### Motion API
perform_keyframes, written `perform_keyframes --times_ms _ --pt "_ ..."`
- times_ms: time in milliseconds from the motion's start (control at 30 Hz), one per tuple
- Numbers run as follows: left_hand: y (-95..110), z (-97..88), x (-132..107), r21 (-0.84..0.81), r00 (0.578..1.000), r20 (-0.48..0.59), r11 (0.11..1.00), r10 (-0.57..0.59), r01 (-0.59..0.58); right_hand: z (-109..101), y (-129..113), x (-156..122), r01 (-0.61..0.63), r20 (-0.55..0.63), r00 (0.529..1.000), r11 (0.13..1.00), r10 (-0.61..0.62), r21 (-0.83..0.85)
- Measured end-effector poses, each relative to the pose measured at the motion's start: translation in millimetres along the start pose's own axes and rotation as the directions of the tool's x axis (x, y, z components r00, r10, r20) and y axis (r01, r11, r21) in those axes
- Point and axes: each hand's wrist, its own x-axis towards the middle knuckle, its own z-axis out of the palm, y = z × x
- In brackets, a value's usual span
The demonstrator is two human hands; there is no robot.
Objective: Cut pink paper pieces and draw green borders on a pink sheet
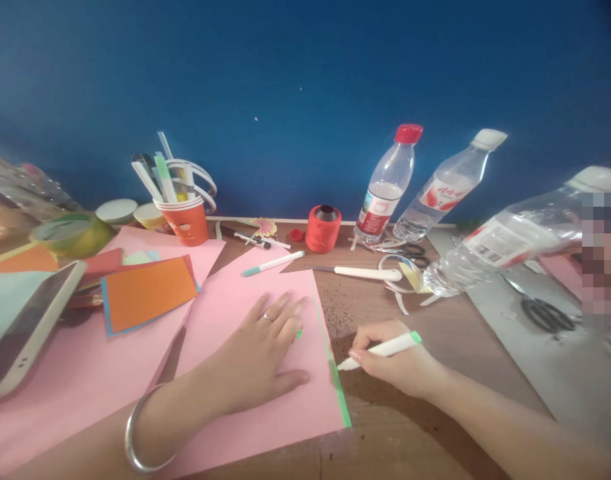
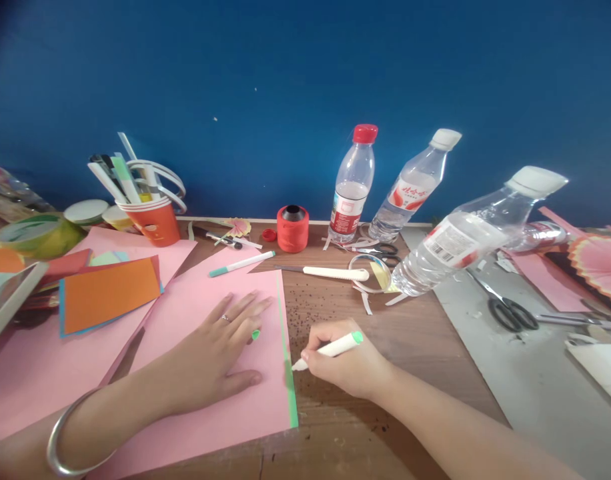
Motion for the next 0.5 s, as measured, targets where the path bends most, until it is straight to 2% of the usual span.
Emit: perform_keyframes --times_ms 133,400,500 --pt "0.3 -0.3 -0.1 -0.029 1.0 -0.019 0.999 -0.014 0.014 2.9 1.1 2.8 -0.034 -0.098 0.995 0.999 0.037 0.034" --pt "-0.3 -0.2 -0.4 -0.017 1.0 -0.019 1.0 -0.006 0.006 0.3 -1.0 0.7 -0.028 -0.027 0.999 0.999 0.029 0.03" --pt "0.6 -2.0 0.3 -0.005 1.0 0.009 1.0 -0.016 0.016 1.2 -1.3 1.5 -0.025 -0.069 0.997 0.999 0.028 0.045"
